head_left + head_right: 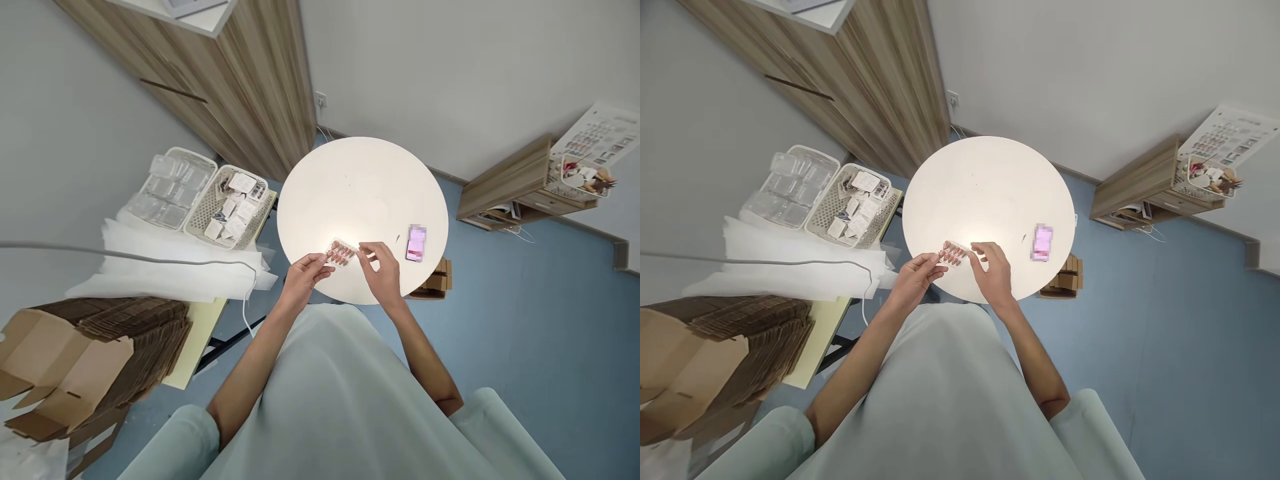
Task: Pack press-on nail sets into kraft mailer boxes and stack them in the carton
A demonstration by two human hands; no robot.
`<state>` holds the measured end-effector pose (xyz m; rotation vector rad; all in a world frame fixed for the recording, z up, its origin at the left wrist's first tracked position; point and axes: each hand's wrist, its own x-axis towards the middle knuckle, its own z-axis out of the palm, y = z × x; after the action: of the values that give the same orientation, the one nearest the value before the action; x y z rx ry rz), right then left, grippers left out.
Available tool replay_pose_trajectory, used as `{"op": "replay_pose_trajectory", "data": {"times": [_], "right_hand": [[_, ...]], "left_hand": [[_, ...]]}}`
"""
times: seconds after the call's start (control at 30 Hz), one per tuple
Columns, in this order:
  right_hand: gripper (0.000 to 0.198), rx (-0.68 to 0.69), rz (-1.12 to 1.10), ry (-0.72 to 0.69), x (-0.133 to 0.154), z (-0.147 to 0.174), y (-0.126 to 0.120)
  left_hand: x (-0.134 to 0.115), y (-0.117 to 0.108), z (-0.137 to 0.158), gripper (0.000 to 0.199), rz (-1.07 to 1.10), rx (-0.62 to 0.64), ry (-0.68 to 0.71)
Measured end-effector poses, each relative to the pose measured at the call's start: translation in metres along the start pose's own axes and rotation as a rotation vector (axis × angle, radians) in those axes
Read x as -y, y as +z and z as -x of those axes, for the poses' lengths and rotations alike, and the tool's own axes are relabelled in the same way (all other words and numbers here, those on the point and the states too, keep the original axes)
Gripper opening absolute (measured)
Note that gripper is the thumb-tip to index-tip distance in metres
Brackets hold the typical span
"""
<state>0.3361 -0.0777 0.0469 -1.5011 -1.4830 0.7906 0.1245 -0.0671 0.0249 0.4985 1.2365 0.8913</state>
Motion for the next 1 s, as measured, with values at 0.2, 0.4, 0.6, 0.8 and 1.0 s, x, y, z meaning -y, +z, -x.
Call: {"op": "replay_pose_trajectory", "data": {"times": [0.2, 0.4, 0.6, 0.8, 1.0], "right_hand": [[0.074, 0.168, 0.226, -0.167, 0.008, -0.018, 0.065], [0.070, 0.284, 0.445, -0.160, 0.007, -0.030, 0.139], [0.077, 0.407, 0.480, -0.012, -0.029, -0.035, 0.194], [0.088, 0.448, 0.530, 0.107, -0.048, -0.035, 0.220], [0.083, 0.444, 0.540, 0.040, -0.014, -0.051, 0.244]], "left_hand": [[-0.022, -0.045, -0.018, 0.052, 0.033, -0.001, 0.005], [-0.034, -0.098, -0.037, 0.053, 0.018, 0.047, -0.051], [-0.036, -0.158, -0.065, 0.059, -0.049, -0.067, -0.101], [-0.049, -0.204, -0.072, 0.058, -0.088, -0.059, -0.070], [-0.064, -0.231, -0.077, 0.061, -0.062, -0.093, 0.001]]}}
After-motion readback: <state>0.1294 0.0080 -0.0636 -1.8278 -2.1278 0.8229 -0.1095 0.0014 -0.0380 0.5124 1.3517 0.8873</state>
